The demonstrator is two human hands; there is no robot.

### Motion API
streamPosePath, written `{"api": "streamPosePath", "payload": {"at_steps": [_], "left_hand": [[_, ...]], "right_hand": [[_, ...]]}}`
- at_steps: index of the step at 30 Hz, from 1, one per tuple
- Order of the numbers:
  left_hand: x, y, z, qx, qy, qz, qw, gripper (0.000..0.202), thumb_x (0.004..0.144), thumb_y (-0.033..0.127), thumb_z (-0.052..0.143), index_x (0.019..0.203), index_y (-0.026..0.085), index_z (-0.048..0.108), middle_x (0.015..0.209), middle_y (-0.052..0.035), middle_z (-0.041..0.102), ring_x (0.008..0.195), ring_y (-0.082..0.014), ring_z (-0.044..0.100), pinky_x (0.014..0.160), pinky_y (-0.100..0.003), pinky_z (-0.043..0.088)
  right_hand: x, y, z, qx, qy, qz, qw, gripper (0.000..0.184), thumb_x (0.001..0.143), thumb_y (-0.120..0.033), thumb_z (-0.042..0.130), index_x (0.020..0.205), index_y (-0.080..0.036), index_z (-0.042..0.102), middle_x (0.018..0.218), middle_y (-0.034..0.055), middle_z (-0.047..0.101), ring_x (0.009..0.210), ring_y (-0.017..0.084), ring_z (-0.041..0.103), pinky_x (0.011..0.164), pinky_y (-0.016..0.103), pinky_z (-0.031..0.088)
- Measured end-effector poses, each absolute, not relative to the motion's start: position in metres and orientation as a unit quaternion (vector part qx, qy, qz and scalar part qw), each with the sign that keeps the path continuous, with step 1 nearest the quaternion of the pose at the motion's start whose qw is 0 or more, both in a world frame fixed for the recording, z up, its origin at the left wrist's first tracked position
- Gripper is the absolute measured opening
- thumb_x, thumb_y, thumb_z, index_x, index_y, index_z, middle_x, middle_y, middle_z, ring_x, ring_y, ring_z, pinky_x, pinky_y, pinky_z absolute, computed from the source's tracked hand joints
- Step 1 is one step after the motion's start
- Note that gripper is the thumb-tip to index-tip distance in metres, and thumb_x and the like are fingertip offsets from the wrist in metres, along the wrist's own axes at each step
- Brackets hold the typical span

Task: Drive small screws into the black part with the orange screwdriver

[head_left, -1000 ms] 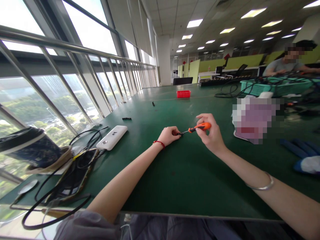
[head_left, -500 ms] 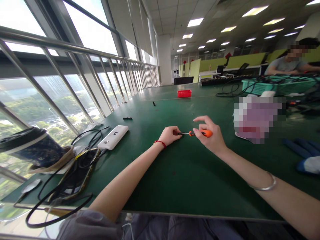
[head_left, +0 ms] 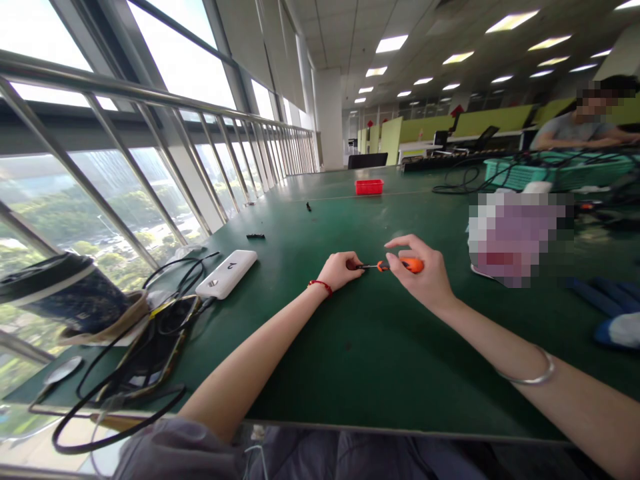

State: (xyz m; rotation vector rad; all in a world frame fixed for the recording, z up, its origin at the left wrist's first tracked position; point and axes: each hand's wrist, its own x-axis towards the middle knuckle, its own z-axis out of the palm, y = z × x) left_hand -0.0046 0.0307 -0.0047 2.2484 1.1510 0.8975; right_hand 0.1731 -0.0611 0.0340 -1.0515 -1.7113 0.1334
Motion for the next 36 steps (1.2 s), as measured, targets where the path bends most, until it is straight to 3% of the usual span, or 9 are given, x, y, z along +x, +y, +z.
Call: {"api": "streamPosePath", "payload": {"at_steps": [6,11,13,17,23,25,29,34,36], "left_hand": [[-0.0045,0.0312,-0.0058,0.818,0.415,0.327,0.227,0.009,0.067,0.022,0.065,0.067,0.014,0.062,0.065,-0.0001,0.063,0.06,-0.0107,0.054,0.058,-0.021,0.042],[-0.004,0.0305,-0.0043,0.815,0.417,0.328,0.234,0.01,0.067,0.023,0.065,0.068,0.014,0.062,0.066,-0.0003,0.064,0.061,-0.0111,0.055,0.059,-0.021,0.043],[-0.004,0.0306,-0.004,0.815,0.416,0.326,0.235,0.01,0.067,0.023,0.065,0.068,0.014,0.062,0.066,-0.0002,0.063,0.061,-0.0112,0.055,0.058,-0.022,0.043],[-0.0041,0.0311,-0.0042,0.817,0.417,0.325,0.231,0.01,0.067,0.023,0.065,0.068,0.014,0.062,0.066,-0.0002,0.064,0.061,-0.0113,0.055,0.058,-0.022,0.043],[-0.0043,0.0302,-0.0037,0.815,0.418,0.328,0.233,0.009,0.067,0.023,0.065,0.068,0.014,0.063,0.066,0.0,0.064,0.061,-0.0111,0.055,0.059,-0.022,0.044],[-0.0042,0.0303,-0.0038,0.815,0.418,0.327,0.233,0.01,0.067,0.023,0.066,0.067,0.014,0.063,0.065,0.0001,0.063,0.06,-0.0109,0.055,0.058,-0.022,0.043],[-0.0041,0.0308,-0.0045,0.814,0.418,0.329,0.234,0.01,0.067,0.023,0.066,0.067,0.014,0.062,0.066,-0.0003,0.064,0.061,-0.0111,0.055,0.058,-0.022,0.043],[-0.0042,0.0309,-0.0043,0.815,0.418,0.325,0.235,0.009,0.067,0.023,0.066,0.068,0.014,0.063,0.066,-0.0001,0.064,0.061,-0.0112,0.055,0.058,-0.022,0.043],[-0.0042,0.031,-0.0042,0.816,0.418,0.325,0.234,0.009,0.067,0.023,0.066,0.067,0.014,0.063,0.065,0.0002,0.063,0.061,-0.0111,0.055,0.058,-0.022,0.043]], "right_hand": [[0.1729,-0.0603,0.0332,-0.405,-0.713,0.012,0.572,0.038,0.072,-0.027,0.057,0.108,-0.02,0.048,0.07,-0.0025,0.052,0.06,0.013,0.052,0.058,0.026,0.041],[0.1726,-0.0625,0.0341,-0.457,-0.713,0.037,0.531,0.018,0.08,-0.034,0.051,0.091,-0.02,0.054,0.045,-0.0082,0.039,0.04,0.01,0.037,0.047,0.024,0.032],[0.1719,-0.063,0.0347,-0.45,-0.708,0.027,0.544,0.017,0.08,-0.031,0.051,0.093,-0.02,0.054,0.049,-0.0068,0.043,0.043,0.01,0.042,0.05,0.025,0.035],[0.1717,-0.0615,0.0345,-0.423,-0.698,0.001,0.578,0.037,0.073,-0.026,0.057,0.109,-0.021,0.049,0.072,-0.0013,0.054,0.063,0.014,0.054,0.059,0.026,0.042],[0.1706,-0.0631,0.0366,-0.474,-0.686,0.042,0.551,0.016,0.081,-0.036,0.051,0.079,-0.021,0.056,0.054,-0.0032,0.051,0.046,0.011,0.046,0.052,0.026,0.037],[0.171,-0.0626,0.0368,-0.462,-0.682,0.044,0.566,0.014,0.08,-0.033,0.052,0.086,-0.021,0.056,0.059,-0.0027,0.054,0.047,0.011,0.046,0.052,0.025,0.037],[0.173,-0.0604,0.0354,-0.441,-0.684,0.029,0.58,0.036,0.073,-0.03,0.058,0.106,-0.021,0.049,0.07,-0.0026,0.054,0.054,0.012,0.048,0.054,0.025,0.04],[0.1725,-0.0624,0.0363,-0.473,-0.684,0.058,0.552,0.019,0.082,-0.038,0.051,0.086,-0.02,0.055,0.05,-0.0054,0.046,0.044,0.011,0.044,0.05,0.025,0.035],[0.1721,-0.0628,0.0365,-0.458,-0.688,0.048,0.56,0.016,0.081,-0.034,0.051,0.089,-0.02,0.055,0.053,-0.0049,0.047,0.045,0.011,0.044,0.051,0.025,0.036]]}}
